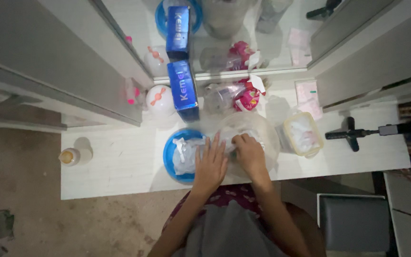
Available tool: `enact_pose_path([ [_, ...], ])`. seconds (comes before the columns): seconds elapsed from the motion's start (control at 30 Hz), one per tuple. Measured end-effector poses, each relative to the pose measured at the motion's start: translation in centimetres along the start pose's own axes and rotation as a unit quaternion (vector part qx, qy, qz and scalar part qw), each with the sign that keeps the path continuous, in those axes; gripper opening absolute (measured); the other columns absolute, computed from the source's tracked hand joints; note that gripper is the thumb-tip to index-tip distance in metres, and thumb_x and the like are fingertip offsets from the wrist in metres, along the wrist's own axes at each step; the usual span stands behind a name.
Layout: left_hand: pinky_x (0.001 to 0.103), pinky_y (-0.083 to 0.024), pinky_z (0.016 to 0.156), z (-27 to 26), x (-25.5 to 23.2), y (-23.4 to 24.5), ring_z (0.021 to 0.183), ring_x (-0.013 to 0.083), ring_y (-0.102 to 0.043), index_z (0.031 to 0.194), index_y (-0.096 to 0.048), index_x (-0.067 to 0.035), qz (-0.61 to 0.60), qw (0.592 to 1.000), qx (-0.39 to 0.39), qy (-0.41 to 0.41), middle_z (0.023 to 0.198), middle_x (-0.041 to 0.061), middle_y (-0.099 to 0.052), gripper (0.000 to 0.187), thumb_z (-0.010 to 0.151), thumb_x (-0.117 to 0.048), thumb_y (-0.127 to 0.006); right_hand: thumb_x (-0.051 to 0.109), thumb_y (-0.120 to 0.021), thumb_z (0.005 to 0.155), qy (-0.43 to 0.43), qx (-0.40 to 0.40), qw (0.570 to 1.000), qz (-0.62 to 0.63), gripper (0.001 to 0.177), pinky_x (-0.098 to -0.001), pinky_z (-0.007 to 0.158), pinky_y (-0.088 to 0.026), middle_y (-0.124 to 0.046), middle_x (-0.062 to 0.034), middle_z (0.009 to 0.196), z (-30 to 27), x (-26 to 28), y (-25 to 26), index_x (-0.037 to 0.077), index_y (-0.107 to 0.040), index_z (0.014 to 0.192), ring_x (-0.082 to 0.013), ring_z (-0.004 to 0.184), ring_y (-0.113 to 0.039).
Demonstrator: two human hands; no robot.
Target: The person unpacks small items from a plastic bag and places them into a blue bowl on a white vanity. The person handles several small boxes and packets, removing them from the bag and arranging them in the bowl.
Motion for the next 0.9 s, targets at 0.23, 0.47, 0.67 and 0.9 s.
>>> enact_pose_path([
  [0.23,0.068,-0.023,0.132,-1.7,1.9,3.4,0.166,0.0436,-0.034,0.168,-0.047,-0.005,-0.042,0.998,-0.035,0.036,0.179,0.025,-0.036,0.073,0.105,-0.033,-0.072,-0.003,-0.068,0.086,-0.028,-0.018,0.993,0.113,0.031,-0.0471,0.091,-0.058,-0.073,-0.0137,0.118,0.6,2.6,6.0,0.008,-0.073,0.114,-0.039,0.107,-0.073],
  [0.47,0.067,-0.024,0.136,-4.8,4.4,8.5,0.166,0.0425,-0.041,0.163,-0.053,-0.003,-0.033,0.988,-0.127,0.08,0.176,0.025,-0.045,0.063,0.108,-0.027,-0.073,-0.004,-0.067,0.092,-0.069,-0.005,0.963,0.262,0.028,-0.0354,0.083,-0.061,-0.07,-0.0126,0.118,-0.1,9.5,12.8,0.004,-0.069,0.119,-0.0237,0.093,-0.077],
  [0.67,0.064,-0.028,0.138,-7.7,4.4,12.7,0.165,0.0472,-0.041,0.166,-0.047,0.001,-0.083,0.972,-0.206,0.079,0.176,0.028,-0.043,0.064,0.112,-0.028,-0.067,-0.003,-0.07,0.099,0.049,-0.048,0.95,0.305,0.024,-0.0346,0.09,-0.063,-0.069,-0.012,0.123,0.1,17.0,13.2,0.006,-0.068,0.121,-0.0269,0.113,-0.074],
  [0.9,0.052,-0.037,0.133,-8.4,8.8,8.3,0.164,0.0491,-0.042,0.168,-0.043,0.003,-0.206,0.929,-0.145,0.271,0.177,0.03,-0.04,0.062,0.116,-0.027,-0.06,-0.001,-0.072,0.092,0.109,0.048,0.981,0.152,0.037,-0.0449,0.096,-0.061,-0.071,-0.0101,0.129,-0.1,18.4,1.0,0.012,-0.072,0.127,-0.0344,0.12,-0.071],
])
Point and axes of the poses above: each hand's wrist, its own z-axis towards the middle knuckle, its own y-axis out of the back of the hand, x = y × z, the point moved 8 cm from there along z, towards the middle knuckle
